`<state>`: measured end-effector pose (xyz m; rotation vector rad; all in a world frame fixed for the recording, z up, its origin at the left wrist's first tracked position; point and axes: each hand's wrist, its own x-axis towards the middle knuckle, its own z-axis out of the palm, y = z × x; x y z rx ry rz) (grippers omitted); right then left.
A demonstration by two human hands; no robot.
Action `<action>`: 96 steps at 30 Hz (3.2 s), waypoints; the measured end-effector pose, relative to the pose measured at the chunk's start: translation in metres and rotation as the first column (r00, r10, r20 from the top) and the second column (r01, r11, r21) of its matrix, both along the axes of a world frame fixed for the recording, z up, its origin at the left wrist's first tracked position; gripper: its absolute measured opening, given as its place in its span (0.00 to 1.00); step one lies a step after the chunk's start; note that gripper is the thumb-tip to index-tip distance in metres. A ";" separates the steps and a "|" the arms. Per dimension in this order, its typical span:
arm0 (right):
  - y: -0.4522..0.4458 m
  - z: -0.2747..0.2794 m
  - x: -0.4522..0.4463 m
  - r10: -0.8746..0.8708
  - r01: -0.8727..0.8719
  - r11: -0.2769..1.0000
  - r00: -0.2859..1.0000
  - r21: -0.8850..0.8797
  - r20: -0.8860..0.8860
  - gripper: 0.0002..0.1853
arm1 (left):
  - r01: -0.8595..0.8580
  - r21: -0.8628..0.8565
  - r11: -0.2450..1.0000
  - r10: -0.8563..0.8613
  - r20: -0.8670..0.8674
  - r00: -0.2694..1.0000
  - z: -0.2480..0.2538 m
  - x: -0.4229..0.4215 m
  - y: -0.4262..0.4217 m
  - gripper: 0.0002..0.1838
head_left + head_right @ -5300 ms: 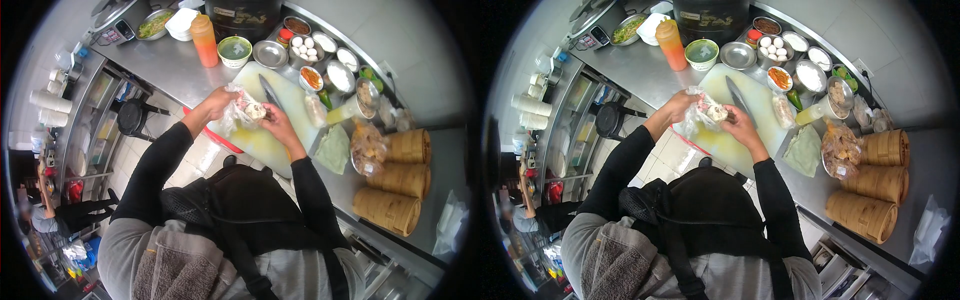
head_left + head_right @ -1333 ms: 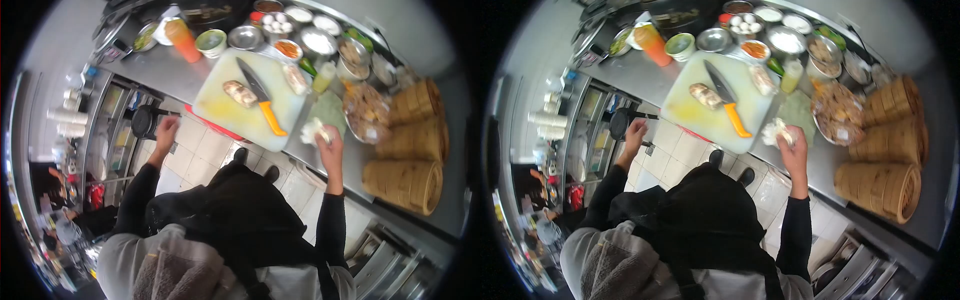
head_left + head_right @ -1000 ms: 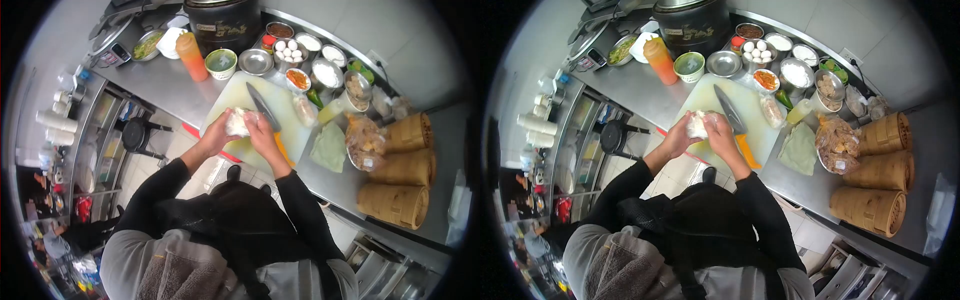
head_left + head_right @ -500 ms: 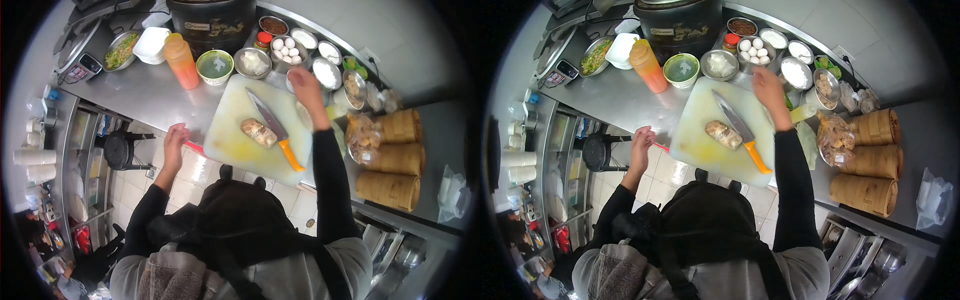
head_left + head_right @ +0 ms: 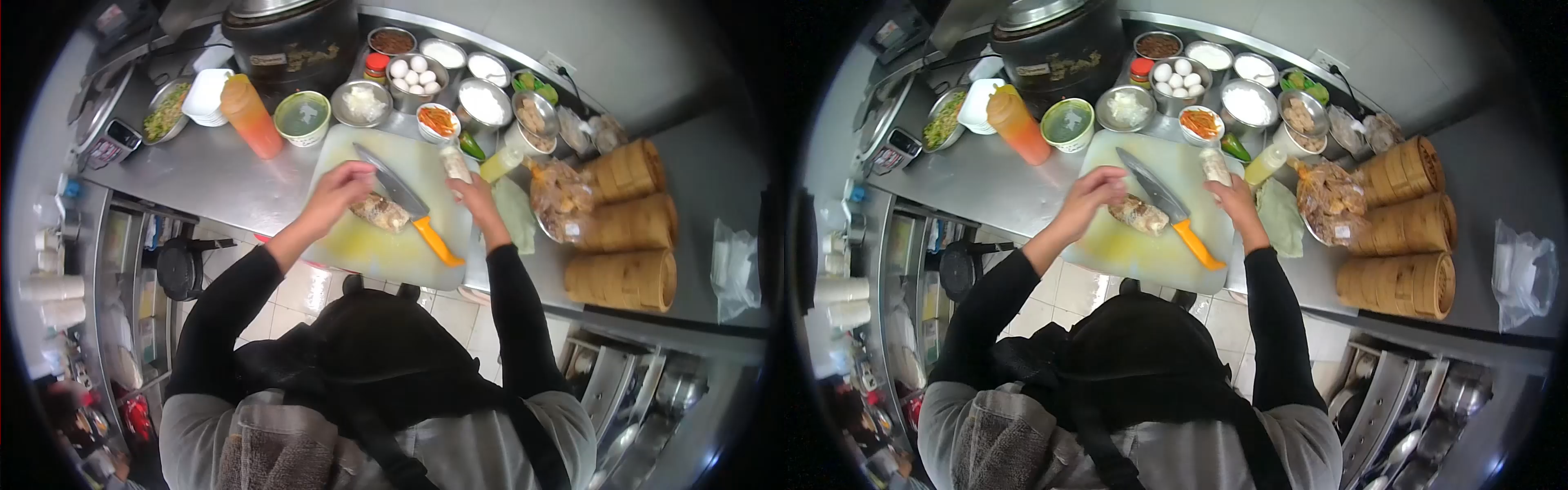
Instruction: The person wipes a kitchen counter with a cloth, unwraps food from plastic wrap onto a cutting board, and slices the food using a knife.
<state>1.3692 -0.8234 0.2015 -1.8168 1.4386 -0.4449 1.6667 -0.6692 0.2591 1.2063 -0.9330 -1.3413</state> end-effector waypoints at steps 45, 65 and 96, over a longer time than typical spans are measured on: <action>0.063 0.030 0.111 -0.068 0.228 0.966 0.681 -0.124 0.729 0.15 | 0.083 0.166 0.983 -0.032 -0.289 0.957 0.010 -0.081 -0.003 0.42; 0.088 0.021 0.116 -0.296 -0.025 0.929 0.544 0.368 0.785 0.19 | -0.146 0.043 0.988 0.150 -0.439 0.886 -0.009 -0.031 0.000 0.31; 0.071 0.036 0.098 -0.271 -0.277 0.840 0.529 0.466 0.804 0.10 | 0.038 0.178 0.983 0.074 -0.582 0.810 -0.004 -0.037 -0.010 0.22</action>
